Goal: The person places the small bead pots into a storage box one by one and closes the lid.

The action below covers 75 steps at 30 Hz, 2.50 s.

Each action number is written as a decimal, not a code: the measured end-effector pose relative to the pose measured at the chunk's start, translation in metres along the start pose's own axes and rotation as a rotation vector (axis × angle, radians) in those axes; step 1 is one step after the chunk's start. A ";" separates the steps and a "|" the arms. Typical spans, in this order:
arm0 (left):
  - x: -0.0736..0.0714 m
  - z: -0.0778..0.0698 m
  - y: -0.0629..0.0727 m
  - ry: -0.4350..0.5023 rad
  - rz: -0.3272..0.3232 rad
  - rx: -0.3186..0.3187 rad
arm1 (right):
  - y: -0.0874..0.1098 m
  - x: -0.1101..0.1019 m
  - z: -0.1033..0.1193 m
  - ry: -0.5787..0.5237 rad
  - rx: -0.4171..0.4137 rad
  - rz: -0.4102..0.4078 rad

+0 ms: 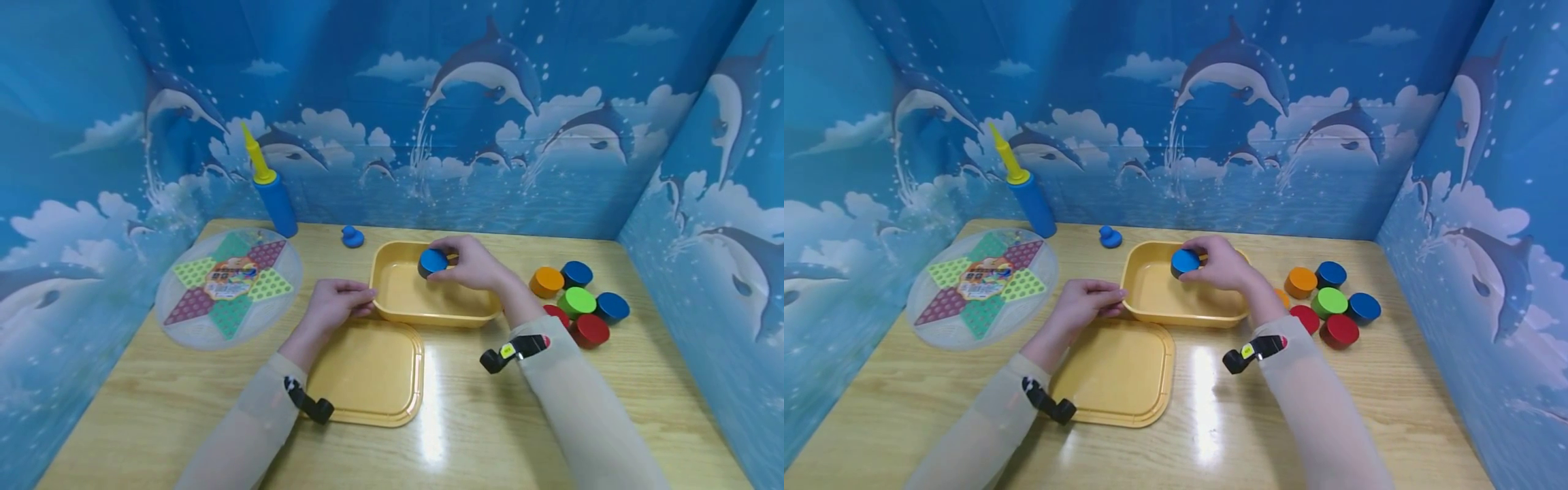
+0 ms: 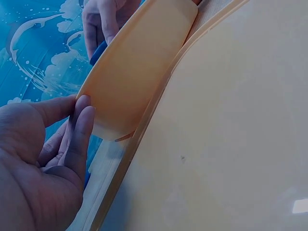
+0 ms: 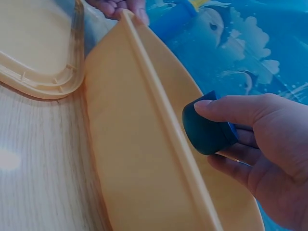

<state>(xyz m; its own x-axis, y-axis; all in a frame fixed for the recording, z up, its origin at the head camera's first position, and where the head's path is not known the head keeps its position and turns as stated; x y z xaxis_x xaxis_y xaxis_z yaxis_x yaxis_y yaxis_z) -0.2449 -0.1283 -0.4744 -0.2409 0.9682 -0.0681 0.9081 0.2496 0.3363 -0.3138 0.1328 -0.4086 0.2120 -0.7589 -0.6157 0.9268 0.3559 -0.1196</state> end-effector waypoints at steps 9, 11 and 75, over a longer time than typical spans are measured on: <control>-0.003 0.000 0.002 -0.016 -0.008 -0.013 | -0.020 0.026 0.009 0.057 -0.027 0.061; -0.003 0.000 0.003 -0.023 -0.011 -0.019 | -0.023 0.031 0.010 0.060 -0.032 0.070; 0.000 -0.002 0.001 -0.003 0.000 0.006 | -0.007 0.020 0.023 0.001 -0.014 -0.050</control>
<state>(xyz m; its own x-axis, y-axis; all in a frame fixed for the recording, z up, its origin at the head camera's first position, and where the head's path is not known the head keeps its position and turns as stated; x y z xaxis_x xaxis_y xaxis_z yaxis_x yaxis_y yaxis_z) -0.2443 -0.1278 -0.4721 -0.2396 0.9683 -0.0711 0.9102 0.2495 0.3306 -0.3093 0.1027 -0.4025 0.1652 -0.7752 -0.6097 0.9318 0.3253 -0.1611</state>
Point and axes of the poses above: each hand's wrist, its own y-axis away from the middle knuckle, its own x-axis out of the palm, z = x × y, the point moved 6 cm from there along -y, towards the middle knuckle, and after that the axes turned 14 degrees about -z, right-handed, at the moved point
